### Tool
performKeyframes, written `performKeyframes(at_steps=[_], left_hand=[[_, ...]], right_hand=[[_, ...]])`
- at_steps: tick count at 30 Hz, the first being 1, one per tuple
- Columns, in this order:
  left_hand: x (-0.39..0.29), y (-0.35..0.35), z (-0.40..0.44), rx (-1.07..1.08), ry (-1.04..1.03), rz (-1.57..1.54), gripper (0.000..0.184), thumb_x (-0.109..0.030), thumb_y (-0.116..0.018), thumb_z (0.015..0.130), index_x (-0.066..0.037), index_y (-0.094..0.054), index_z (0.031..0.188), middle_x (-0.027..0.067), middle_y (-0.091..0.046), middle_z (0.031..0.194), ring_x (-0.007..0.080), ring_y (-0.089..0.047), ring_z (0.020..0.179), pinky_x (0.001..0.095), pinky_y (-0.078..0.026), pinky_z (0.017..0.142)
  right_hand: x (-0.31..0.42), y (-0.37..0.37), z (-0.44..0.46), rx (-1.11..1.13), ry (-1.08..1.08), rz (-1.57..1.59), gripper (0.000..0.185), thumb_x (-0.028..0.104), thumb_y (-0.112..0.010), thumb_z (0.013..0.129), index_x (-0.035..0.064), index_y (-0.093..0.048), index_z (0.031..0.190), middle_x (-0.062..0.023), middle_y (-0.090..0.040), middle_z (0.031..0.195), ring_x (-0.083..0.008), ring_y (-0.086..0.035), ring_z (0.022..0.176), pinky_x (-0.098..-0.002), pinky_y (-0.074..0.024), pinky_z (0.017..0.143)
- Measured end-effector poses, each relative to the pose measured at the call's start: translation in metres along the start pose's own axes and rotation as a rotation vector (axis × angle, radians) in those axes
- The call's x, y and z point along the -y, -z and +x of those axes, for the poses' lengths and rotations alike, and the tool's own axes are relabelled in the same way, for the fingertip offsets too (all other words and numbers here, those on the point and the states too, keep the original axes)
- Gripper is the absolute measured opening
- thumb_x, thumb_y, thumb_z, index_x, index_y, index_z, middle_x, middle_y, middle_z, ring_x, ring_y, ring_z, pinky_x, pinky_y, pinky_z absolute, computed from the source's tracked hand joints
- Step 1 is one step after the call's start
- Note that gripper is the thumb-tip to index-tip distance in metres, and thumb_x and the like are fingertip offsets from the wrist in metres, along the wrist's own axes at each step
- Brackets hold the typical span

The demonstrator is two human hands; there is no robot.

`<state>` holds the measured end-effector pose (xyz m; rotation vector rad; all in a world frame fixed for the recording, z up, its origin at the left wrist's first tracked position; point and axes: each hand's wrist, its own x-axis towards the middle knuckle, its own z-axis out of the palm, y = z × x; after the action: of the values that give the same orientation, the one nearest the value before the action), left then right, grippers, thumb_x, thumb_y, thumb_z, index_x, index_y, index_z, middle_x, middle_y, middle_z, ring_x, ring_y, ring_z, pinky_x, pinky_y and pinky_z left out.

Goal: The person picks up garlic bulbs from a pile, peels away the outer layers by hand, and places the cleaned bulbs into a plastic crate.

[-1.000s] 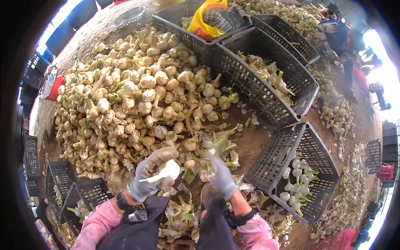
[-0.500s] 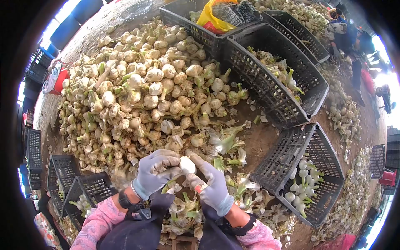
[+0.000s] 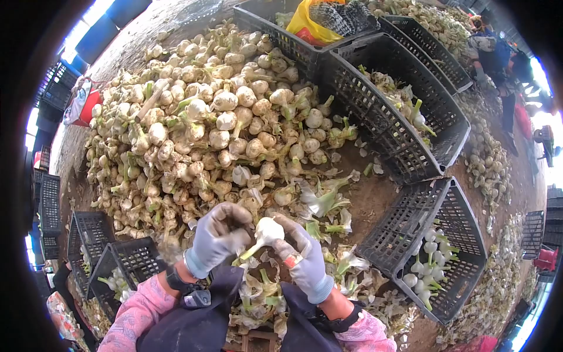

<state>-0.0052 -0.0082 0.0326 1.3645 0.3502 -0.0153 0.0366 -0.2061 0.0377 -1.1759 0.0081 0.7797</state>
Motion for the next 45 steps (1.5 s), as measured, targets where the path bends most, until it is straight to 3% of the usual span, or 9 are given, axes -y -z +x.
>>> performKeyframes(at_steps=[5, 9, 17, 26, 27, 29, 36, 42, 45], left_hand=[[0.009, -0.002, 0.001, 0.058, -0.597, 0.651, 0.019, -0.003, -0.078, 0.075, -0.001, -0.06, 0.081, 0.002, -0.064, 0.078, 0.0105, -0.059, 0.069, 0.0263, -0.048, 0.058], [-0.008, 0.002, -0.003, 0.066, 0.22, -0.067, 0.01, -0.005, -0.072, 0.082, 0.0, -0.064, 0.087, 0.0019, -0.065, 0.082, 0.0067, -0.06, 0.072, 0.023, -0.049, 0.06], [-0.006, -0.009, -0.005, 0.108, 0.079, 0.082, 0.004, -0.002, -0.068, 0.079, 0.0, -0.065, 0.08, -0.0019, -0.06, 0.073, 0.0027, -0.051, 0.064, 0.0197, -0.042, 0.057], [0.009, 0.027, 0.005, 0.089, 0.282, -0.883, 0.019, -0.02, -0.06, 0.091, -0.002, -0.058, 0.096, 0.0098, -0.066, 0.084, 0.0151, -0.064, 0.068, 0.029, -0.055, 0.055], [0.006, 0.014, -0.001, -0.193, 0.295, -0.781, 0.017, -0.017, -0.062, 0.09, -0.001, -0.06, 0.095, 0.0102, -0.066, 0.085, 0.0156, -0.065, 0.065, 0.0298, -0.055, 0.053], [0.012, 0.026, 0.007, 0.217, 0.232, -0.761, 0.015, -0.014, -0.065, 0.087, 0.0, -0.061, 0.093, 0.011, -0.066, 0.086, 0.0161, -0.065, 0.061, 0.0299, -0.055, 0.051], [0.008, 0.011, 0.001, 0.356, 0.306, -0.485, 0.019, -0.013, -0.074, 0.078, -0.001, -0.06, 0.082, 0.012, -0.065, 0.082, 0.0156, -0.061, 0.057, 0.0271, -0.05, 0.051], [0.044, 0.049, 0.021, 0.048, -0.167, 0.549, 0.016, -0.013, -0.067, 0.088, 0.001, -0.066, 0.079, 0.0029, -0.064, 0.072, 0.007, -0.053, 0.054, 0.0229, -0.043, 0.049], [0.07, 0.054, 0.044, -0.059, -0.34, 1.134, 0.029, -0.015, -0.068, 0.081, -0.004, -0.063, 0.107, 0.0133, -0.063, 0.102, 0.0293, -0.063, 0.09, 0.0393, -0.052, 0.077]], right_hand=[[-0.004, 0.0, -0.001, 0.003, 0.108, -0.28, 0.053, 0.018, -0.063, 0.093, -0.0045, -0.044, 0.137, -0.0118, -0.059, 0.125, -0.0128, -0.058, 0.107, -0.026, -0.0481, 0.09], [-0.017, 0.009, 0.002, 0.187, -0.044, 0.224, 0.056, 0.018, -0.062, 0.094, -0.0003, -0.039, 0.142, -0.0109, -0.058, 0.127, -0.0162, -0.059, 0.109, -0.0284, -0.0471, 0.093], [-0.016, 0.016, 0.021, 0.251, 0.134, -0.359, 0.052, 0.017, -0.059, 0.095, 0.0019, -0.039, 0.141, -0.0091, -0.057, 0.123, -0.0186, -0.056, 0.113, -0.0321, -0.0435, 0.099], [-0.032, 0.016, 0.015, 0.225, -0.087, 0.416, 0.041, 0.018, -0.058, 0.095, 0.006, -0.047, 0.132, -0.0089, -0.057, 0.123, -0.0174, -0.059, 0.105, -0.03, -0.0483, 0.086], [-0.03, 0.019, 0.016, 0.243, -0.128, 0.445, 0.044, 0.018, -0.058, 0.094, 0.0067, -0.045, 0.135, -0.0093, -0.055, 0.126, -0.0187, -0.059, 0.107, -0.0322, -0.0485, 0.086], [-0.014, 0.007, 0.014, 0.283, -0.154, 0.513, 0.059, 0.026, -0.06, 0.093, 0.0089, -0.036, 0.144, -0.0103, -0.05, 0.132, -0.0188, -0.058, 0.11, -0.0327, -0.0483, 0.087], [-0.031, 0.017, 0.04, 0.312, -0.076, 0.314, 0.072, 0.04, -0.064, 0.09, 0.0028, -0.035, 0.144, -0.0138, -0.049, 0.133, -0.0249, -0.054, 0.116, -0.0387, -0.045, 0.099], [-0.044, 0.032, 0.057, -0.145, -0.074, -0.059, 0.029, 0.013, -0.05, 0.098, 0.0008, -0.057, 0.124, -0.0087, -0.061, 0.115, -0.0134, -0.059, 0.101, -0.0278, -0.048, 0.088], [0.036, -0.011, 0.022, -0.174, 0.224, -0.219, 0.034, -0.002, -0.05, 0.088, -0.0008, -0.057, 0.121, -0.009, -0.061, 0.114, -0.0135, -0.058, 0.103, -0.0284, -0.0473, 0.089]])
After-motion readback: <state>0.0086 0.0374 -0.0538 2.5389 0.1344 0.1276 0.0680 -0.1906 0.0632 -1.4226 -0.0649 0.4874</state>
